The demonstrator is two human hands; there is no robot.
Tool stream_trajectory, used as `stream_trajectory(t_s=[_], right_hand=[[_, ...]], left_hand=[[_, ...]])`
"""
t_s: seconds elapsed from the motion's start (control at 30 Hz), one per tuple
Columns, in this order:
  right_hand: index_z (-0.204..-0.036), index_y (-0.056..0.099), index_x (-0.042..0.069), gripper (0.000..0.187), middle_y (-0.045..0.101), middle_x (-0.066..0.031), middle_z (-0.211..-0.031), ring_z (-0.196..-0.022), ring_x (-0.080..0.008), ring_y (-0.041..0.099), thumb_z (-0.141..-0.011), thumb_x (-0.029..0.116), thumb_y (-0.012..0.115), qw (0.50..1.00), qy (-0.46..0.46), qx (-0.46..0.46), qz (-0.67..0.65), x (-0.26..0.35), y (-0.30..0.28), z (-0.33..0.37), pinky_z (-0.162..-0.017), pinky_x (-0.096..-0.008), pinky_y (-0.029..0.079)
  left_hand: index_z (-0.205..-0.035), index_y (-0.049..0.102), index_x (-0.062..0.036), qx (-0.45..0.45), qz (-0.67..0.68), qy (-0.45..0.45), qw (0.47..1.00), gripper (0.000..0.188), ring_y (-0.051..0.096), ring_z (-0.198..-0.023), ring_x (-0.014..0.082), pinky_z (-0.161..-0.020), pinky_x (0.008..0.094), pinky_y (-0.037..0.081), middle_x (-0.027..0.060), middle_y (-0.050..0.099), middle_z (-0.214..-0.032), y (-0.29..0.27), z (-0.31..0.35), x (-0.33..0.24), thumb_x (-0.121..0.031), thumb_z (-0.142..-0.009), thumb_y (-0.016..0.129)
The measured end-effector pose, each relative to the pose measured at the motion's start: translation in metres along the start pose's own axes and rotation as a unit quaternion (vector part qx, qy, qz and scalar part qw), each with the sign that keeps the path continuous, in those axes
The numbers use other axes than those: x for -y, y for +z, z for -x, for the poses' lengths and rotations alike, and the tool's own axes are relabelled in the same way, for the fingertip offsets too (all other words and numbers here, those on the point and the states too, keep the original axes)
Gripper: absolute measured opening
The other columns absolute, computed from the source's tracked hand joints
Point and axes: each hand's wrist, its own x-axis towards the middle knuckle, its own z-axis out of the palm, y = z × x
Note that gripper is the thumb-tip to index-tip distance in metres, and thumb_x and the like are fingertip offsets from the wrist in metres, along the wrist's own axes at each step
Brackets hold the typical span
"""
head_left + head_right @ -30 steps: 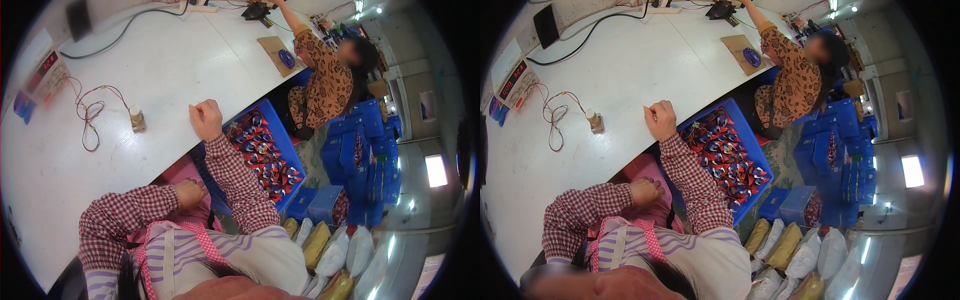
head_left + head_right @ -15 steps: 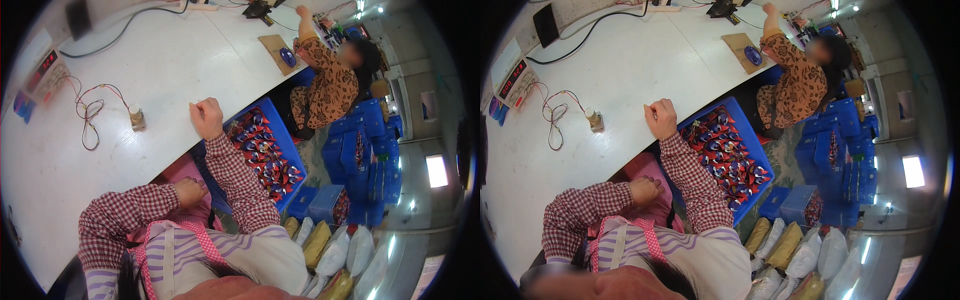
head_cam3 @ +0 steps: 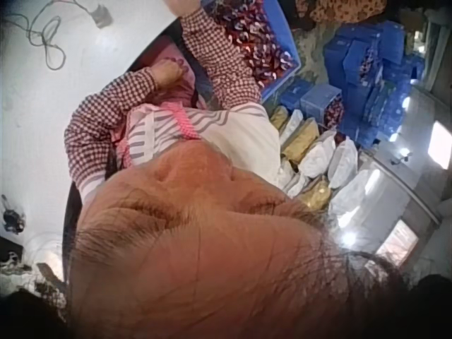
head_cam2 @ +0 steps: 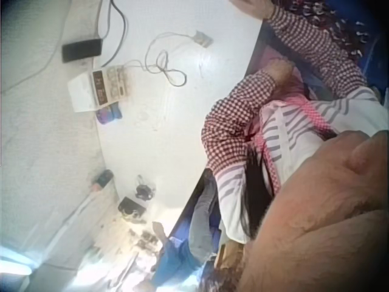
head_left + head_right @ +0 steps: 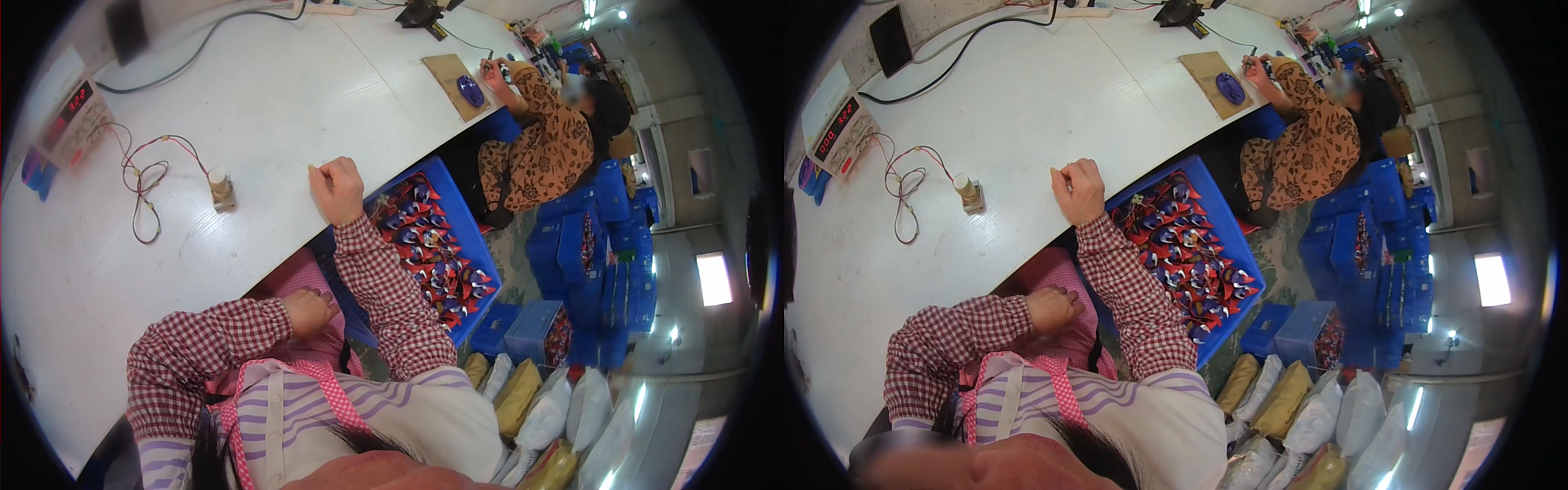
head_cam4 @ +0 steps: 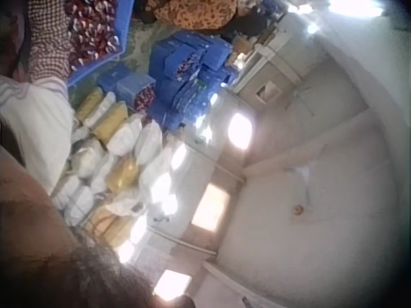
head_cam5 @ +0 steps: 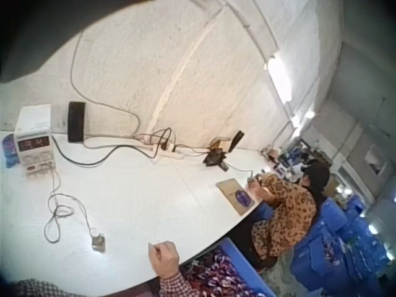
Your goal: Assembling and testing small electronic toy components at a production workbench.
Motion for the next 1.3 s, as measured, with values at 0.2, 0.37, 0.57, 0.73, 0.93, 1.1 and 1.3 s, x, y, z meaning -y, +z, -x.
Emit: stream_trajectory(t_s=[0.2, 0.37, 0.57, 0.73, 0.93, 1.1, 1.3], right_hand=[[-0.070, 0.056, 0.000, 0.018, 0.054, -0.0117, -0.069, -0.067, -0.0285, 0.053, -0.079, 0.006, 0.071, 1.000, -0.004, -0.002, 0.001, 0.000, 0.000, 0.001, -0.058, -0.0375, 0.043], [-0.071, 0.056, 0.000, 0.018, 0.054, -0.0116, -0.069, -0.067, -0.0283, 0.053, -0.079, 0.007, 0.071, 1.000, -0.005, 0.000, 0.004, 0.001, -0.002, 0.001, -0.058, -0.0376, 0.043], [-0.071, 0.056, 0.000, 0.018, 0.054, -0.0115, -0.069, -0.066, -0.0277, 0.053, -0.079, 0.007, 0.070, 1.000, -0.003, -0.005, -0.005, 0.001, 0.000, 0.000, -0.056, -0.0370, 0.042], [-0.070, 0.056, 0.000, 0.019, 0.053, -0.0114, -0.068, -0.065, -0.0274, 0.053, -0.079, 0.008, 0.071, 1.000, 0.003, -0.007, -0.006, 0.001, 0.001, 0.000, -0.056, -0.0363, 0.042], [-0.070, 0.056, 0.000, 0.019, 0.053, -0.0114, -0.068, -0.064, -0.0273, 0.052, -0.079, 0.008, 0.071, 1.000, 0.001, -0.008, -0.005, 0.000, 0.001, 0.000, -0.056, -0.0364, 0.042], [-0.070, 0.056, 0.000, 0.019, 0.053, -0.0115, -0.068, -0.065, -0.0275, 0.053, -0.080, 0.008, 0.071, 1.000, 0.004, -0.006, -0.004, 0.000, 0.000, 0.001, -0.056, -0.0367, 0.042], [-0.071, 0.056, 0.000, 0.018, 0.055, -0.0118, -0.070, -0.066, -0.0277, 0.053, -0.080, 0.008, 0.070, 1.000, 0.000, -0.008, -0.002, -0.001, 0.001, 0.001, -0.056, -0.0369, 0.043]], left_hand=[[-0.103, 0.060, -0.0056, 0.002, 0.001, -0.001, 1.000, 0.033, 0.066, -0.084, 0.0320, -0.075, 0.0424, 0.053, 0.0153, 0.062, -0.098, -0.004, 0.001, -0.002, -0.033, -0.084, 0.061], [-0.106, 0.060, -0.0007, 0.032, 0.026, -0.010, 0.999, 0.040, 0.064, -0.093, 0.0338, -0.079, 0.0425, 0.053, 0.0195, 0.063, -0.102, -0.010, 0.001, -0.004, -0.031, -0.080, 0.066], [-0.105, 0.060, -0.0002, 0.032, 0.027, -0.012, 0.999, 0.037, 0.064, -0.093, 0.0341, -0.080, 0.0426, 0.053, 0.0196, 0.062, -0.102, -0.011, 0.000, -0.002, -0.026, -0.079, 0.065], [-0.104, 0.060, -0.0009, 0.022, 0.024, -0.006, 0.999, 0.034, 0.064, -0.091, 0.0340, -0.079, 0.0429, 0.053, 0.0189, 0.062, -0.101, -0.007, 0.001, 0.000, -0.025, -0.080, 0.064], [-0.104, 0.060, -0.0038, 0.015, 0.002, -0.001, 1.000, 0.032, 0.065, -0.086, 0.0335, -0.076, 0.0432, 0.053, 0.0168, 0.061, -0.099, -0.002, 0.000, 0.002, -0.027, -0.082, 0.063], [-0.101, 0.060, -0.0041, 0.005, 0.000, -0.001, 1.000, 0.030, 0.066, -0.085, 0.0328, -0.074, 0.0426, 0.054, 0.0164, 0.062, -0.098, -0.001, 0.000, 0.001, -0.027, -0.082, 0.062], [-0.100, 0.060, -0.0044, -0.001, -0.012, 0.002, 1.000, 0.031, 0.066, -0.084, 0.0321, -0.074, 0.0422, 0.054, 0.0161, 0.062, -0.097, 0.001, -0.001, 0.003, -0.029, -0.082, 0.062]])
